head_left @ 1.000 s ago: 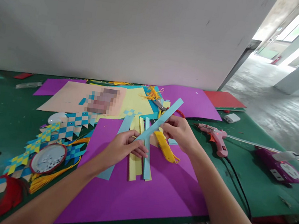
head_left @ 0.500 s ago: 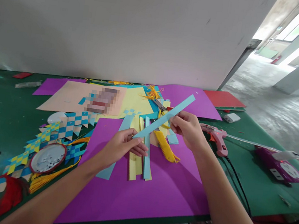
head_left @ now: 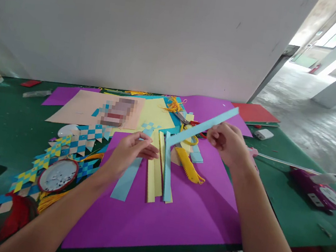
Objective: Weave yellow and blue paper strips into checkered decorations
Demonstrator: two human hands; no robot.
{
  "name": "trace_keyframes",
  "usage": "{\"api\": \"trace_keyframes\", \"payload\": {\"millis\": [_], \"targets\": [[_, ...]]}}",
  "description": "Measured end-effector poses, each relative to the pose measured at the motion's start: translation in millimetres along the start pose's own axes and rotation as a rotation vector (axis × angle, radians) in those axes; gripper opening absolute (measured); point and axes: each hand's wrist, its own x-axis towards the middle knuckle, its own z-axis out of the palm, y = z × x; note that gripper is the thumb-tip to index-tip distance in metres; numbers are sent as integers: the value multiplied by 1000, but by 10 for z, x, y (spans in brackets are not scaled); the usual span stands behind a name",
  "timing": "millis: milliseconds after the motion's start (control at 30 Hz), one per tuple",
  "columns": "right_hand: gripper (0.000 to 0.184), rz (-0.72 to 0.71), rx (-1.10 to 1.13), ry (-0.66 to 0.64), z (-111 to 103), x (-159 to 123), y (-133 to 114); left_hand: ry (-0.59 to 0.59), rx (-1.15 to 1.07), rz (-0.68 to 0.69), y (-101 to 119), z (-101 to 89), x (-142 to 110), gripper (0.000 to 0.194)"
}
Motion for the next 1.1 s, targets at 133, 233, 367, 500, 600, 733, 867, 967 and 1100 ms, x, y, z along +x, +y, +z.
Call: {"api": "trace_keyframes", "payload": {"millis": [133, 233, 367, 500, 600, 733, 867, 967, 1100], "targets": [[17, 123, -294, -375, 147, -63, 44, 165, -26, 81, 28, -59, 29, 18], [12, 66, -620, -436, 319, -84, 175, 216, -24, 115, 25, -94, 38, 20], [9, -28, -933, -381, 479, -97, 323, 243, -5, 149, -4, -138, 62, 19], [15, -51, -1065, -236, 573, -147, 312, 262, 222, 231, -47, -186, 94, 19], [15, -156, -1088, -186, 642, -197, 299, 271, 673, 336, -105, -216, 96, 26], [15, -444, -1103, -296, 712, -245, 406, 248, 1169, 396, -194, -218, 65, 35], [18, -521, -1124, -387, 732, -265, 532, 201, 1316, 379, -217, -198, 44, 42], [16, -514, -1098, -406, 737, -269, 556, 199, 1336, 374, -209, -202, 46, 44], [13, -518, -1054, -396, 754, -267, 541, 209, 1289, 357, -210, -221, 50, 44]]}}
